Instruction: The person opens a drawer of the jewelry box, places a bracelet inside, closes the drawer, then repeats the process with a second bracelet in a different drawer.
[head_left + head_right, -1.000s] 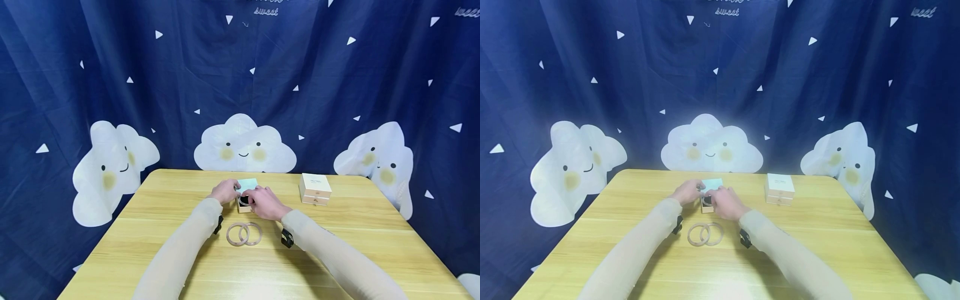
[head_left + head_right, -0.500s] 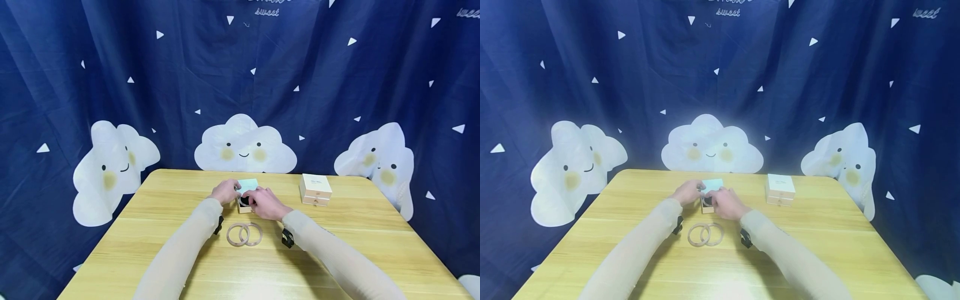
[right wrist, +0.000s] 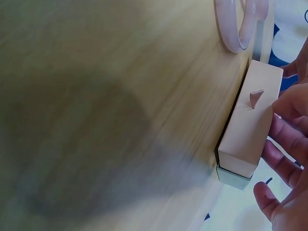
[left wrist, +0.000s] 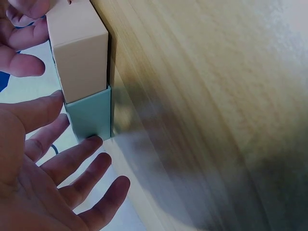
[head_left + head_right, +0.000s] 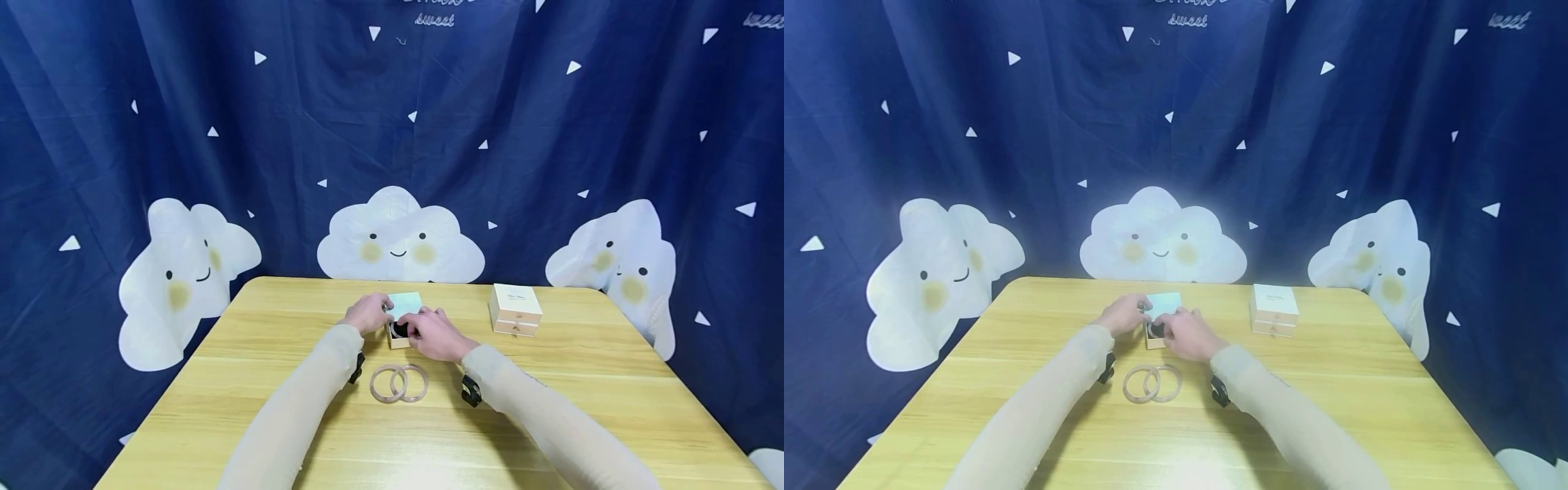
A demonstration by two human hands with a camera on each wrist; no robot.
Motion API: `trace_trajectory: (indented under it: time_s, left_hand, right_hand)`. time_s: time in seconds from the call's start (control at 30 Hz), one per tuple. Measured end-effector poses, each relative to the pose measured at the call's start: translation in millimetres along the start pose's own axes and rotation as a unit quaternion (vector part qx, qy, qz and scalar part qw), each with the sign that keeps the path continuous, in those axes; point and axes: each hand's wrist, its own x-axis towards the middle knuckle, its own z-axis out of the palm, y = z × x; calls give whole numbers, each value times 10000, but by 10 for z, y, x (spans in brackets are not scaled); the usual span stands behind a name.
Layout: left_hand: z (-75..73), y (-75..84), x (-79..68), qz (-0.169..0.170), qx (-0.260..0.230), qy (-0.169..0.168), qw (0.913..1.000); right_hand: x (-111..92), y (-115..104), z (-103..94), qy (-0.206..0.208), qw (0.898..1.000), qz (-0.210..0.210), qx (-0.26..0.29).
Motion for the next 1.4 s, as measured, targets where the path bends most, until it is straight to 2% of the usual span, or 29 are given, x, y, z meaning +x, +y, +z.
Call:
trace_trajectory:
  time_s: [0.27, 0.53, 0.8, 0.97, 1.17, 1.4]
  left_hand:
    - [14, -9, 9, -2, 25, 19, 10000]
    - [15, -13, 25, 2, 5, -22, 10000]
    - [24, -24, 30, 24, -8, 6, 10000]
    - [18, -36, 40, 50, -27, -16, 10000]
    - [3, -70, 57, 116, 6, -112, 9999]
    - [-9, -78, 68, 135, -23, -111, 9998]
  right_hand:
    - [-61, 13, -36, 130, 9998, -44, 125]
    - [-127, 115, -47, 374, 9992, 63, 156]
    - [-152, 233, -33, 80, 9986, 337, 398]
    - [-176, 281, -30, 91, 9972, 400, 628]
    - [-187, 299, -40, 2, 9963, 567, 644]
    - [-192, 291, -58, 89, 9964, 529, 659]
